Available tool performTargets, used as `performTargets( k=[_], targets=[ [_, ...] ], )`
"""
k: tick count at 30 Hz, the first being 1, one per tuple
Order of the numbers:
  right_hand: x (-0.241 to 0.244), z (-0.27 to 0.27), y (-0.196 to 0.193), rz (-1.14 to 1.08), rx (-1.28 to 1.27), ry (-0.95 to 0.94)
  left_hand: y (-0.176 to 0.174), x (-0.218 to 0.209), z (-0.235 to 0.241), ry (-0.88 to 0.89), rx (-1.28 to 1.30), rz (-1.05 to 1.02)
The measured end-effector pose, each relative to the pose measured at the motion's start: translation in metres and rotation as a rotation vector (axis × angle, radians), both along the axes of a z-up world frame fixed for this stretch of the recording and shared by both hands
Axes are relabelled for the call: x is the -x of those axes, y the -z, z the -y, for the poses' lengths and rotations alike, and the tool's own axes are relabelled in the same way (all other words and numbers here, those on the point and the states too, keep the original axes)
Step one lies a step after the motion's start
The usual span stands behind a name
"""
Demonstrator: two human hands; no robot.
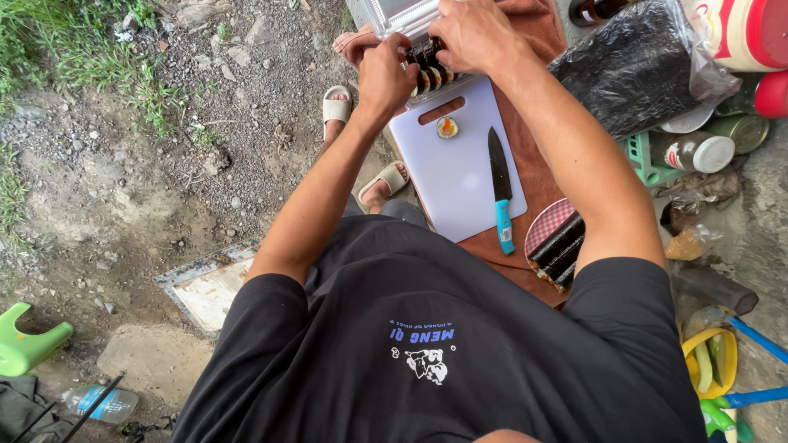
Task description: The person prepares sushi rolls by hand, using a knife to slice a roll on a cutting board and then placing the pieces into a plastic container.
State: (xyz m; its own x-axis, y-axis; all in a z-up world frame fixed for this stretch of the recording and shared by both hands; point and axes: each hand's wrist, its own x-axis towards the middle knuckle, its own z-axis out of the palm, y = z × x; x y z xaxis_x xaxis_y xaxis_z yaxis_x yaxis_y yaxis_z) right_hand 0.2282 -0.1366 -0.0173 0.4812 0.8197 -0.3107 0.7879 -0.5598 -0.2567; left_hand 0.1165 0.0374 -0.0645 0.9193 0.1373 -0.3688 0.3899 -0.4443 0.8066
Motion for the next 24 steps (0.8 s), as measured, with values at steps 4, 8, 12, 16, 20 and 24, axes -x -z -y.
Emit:
performTargets(
  k=[4, 8, 12, 16, 20, 24],
  targets=[
    [-0.003, 0.001, 0.001, 0.005, 0.016, -0.029, -0.001, -0.004, -0.001, 0.017, -0.099, 0.000],
    [0.003, 0.004, 0.002, 0.021, 0.024, 0.111, -0.006, 0.000, -0.001, 0.004, -0.055, -0.047],
    [0.014, 0.005, 0.005, 0.035, -0.021, 0.237, -0.011, 0.003, 0.003, -0.039, -0.061, -0.007],
    [0.027, 0.000, 0.011, -0.065, 0.015, 0.512, -0.006, 0.004, 0.005, -0.068, -0.045, -0.005],
    [0.034, -0.002, 0.015, -0.277, -0.078, 0.656, -0.003, 0.007, 0.005, -0.087, -0.028, -0.018],
    [0.036, -0.008, 0.009, -0.616, -0.057, 0.804, -0.005, 0.008, 0.007, -0.086, -0.029, -0.040]
  ],
)
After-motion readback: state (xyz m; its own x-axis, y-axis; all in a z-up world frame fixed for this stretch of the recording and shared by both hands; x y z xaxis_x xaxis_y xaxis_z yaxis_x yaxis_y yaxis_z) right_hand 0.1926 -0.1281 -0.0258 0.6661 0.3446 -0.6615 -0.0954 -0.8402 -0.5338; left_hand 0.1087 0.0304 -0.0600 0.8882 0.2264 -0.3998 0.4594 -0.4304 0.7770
